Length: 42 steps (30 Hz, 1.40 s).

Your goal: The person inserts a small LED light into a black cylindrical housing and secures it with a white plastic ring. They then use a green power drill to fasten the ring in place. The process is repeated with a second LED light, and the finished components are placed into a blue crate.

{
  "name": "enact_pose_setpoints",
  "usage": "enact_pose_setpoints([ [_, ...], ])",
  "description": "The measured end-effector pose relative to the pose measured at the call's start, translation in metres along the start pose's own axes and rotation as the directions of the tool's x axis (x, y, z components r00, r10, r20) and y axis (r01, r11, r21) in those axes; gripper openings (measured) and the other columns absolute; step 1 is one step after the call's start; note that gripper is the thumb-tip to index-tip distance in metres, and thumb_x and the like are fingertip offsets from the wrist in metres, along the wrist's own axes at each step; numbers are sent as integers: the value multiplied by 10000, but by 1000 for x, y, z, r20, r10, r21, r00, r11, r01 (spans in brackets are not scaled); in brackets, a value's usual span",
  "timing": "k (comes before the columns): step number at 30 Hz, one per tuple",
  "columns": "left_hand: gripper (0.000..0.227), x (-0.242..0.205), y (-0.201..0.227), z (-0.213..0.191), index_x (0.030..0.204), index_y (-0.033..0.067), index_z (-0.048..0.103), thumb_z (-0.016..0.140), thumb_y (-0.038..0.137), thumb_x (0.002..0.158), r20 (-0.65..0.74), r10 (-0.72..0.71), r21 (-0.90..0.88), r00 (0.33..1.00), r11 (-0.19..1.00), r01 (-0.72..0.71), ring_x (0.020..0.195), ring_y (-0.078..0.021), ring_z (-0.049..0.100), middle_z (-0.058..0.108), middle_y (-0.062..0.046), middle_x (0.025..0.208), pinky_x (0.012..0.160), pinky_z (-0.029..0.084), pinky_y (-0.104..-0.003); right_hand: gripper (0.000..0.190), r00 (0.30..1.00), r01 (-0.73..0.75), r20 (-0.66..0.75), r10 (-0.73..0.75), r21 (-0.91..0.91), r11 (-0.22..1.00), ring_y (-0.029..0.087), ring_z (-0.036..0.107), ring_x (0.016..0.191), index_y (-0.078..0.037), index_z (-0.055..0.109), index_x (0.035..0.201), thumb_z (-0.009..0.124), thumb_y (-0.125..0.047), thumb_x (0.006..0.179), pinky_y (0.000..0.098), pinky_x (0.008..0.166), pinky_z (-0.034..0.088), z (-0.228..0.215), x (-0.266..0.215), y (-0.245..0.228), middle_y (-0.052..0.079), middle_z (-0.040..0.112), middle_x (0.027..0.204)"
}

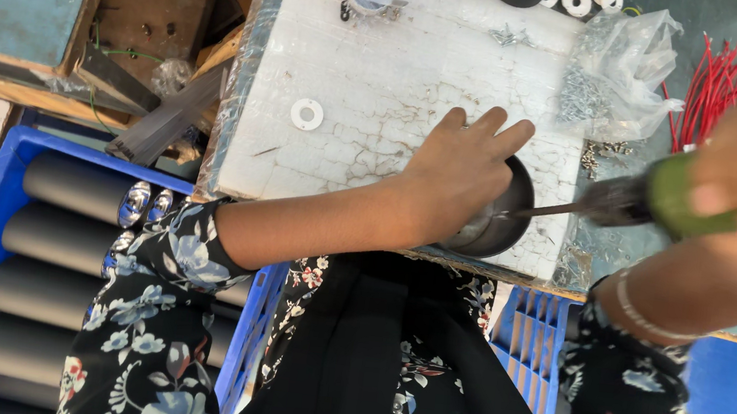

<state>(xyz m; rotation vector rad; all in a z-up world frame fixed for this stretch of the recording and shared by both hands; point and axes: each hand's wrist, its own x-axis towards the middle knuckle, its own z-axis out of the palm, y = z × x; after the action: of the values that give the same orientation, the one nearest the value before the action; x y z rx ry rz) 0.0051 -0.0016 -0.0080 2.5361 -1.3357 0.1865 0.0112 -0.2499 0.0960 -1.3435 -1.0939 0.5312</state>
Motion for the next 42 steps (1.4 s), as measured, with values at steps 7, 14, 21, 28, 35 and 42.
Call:
enact_pose_setpoints([
  [7,178,-6,-1,0,680,79,746,839,171,560,-19,23,51,1000,998,-22,1161,-267,508,519,-95,1275,820,501,-399,189,947,-75,-321,-21,-284,956,307,753,953,-71,461,1001,609,-183,1040,485,821,619,-19,-19,-4,144,692,945],
  [14,177,-3,0,2,671,73,754,830,170,544,31,7,93,999,996,-9,1139,-258,518,517,-88,1299,832,499,-393,289,851,-206,-524,-42,-405,891,301,755,1013,-64,442,865,652,-183,1024,447,807,611,-57,-6,46,152,685,934],
  [21,226,-7,-1,-4,711,32,750,805,183,553,-32,25,-12,999,1000,-26,1114,-283,532,557,-111,1238,791,498,-408,409,850,-261,-527,13,-398,879,296,758,1073,-57,423,730,696,-183,1007,409,793,603,-69,25,115,160,678,922],
  [28,169,-9,-2,-3,708,28,758,776,136,579,-71,39,-11,997,999,-40,1108,-298,534,563,-130,1235,804,491,-429,128,858,-322,-505,96,-383,866,230,747,1096,14,569,1108,628,-87,1055,322,912,623,-66,47,139,156,748,1101],
  [35,134,-10,-3,-2,685,19,741,768,91,575,-78,42,10,996,999,-41,1087,-294,535,560,-123,1198,828,480,-431,219,758,-403,-648,69,-383,831,215,768,1037,44,624,1247,637,-106,1089,315,852,649,-80,41,143,157,750,1124],
  [42,136,-9,-1,-5,658,23,732,779,93,552,-43,34,-3,998,999,-34,1071,-286,536,550,-112,1159,808,477,-419,555,743,-344,-662,-95,-500,795,243,740,1074,65,476,1446,752,-183,1033,329,836,658,-113,62,181,223,662,1276],
])
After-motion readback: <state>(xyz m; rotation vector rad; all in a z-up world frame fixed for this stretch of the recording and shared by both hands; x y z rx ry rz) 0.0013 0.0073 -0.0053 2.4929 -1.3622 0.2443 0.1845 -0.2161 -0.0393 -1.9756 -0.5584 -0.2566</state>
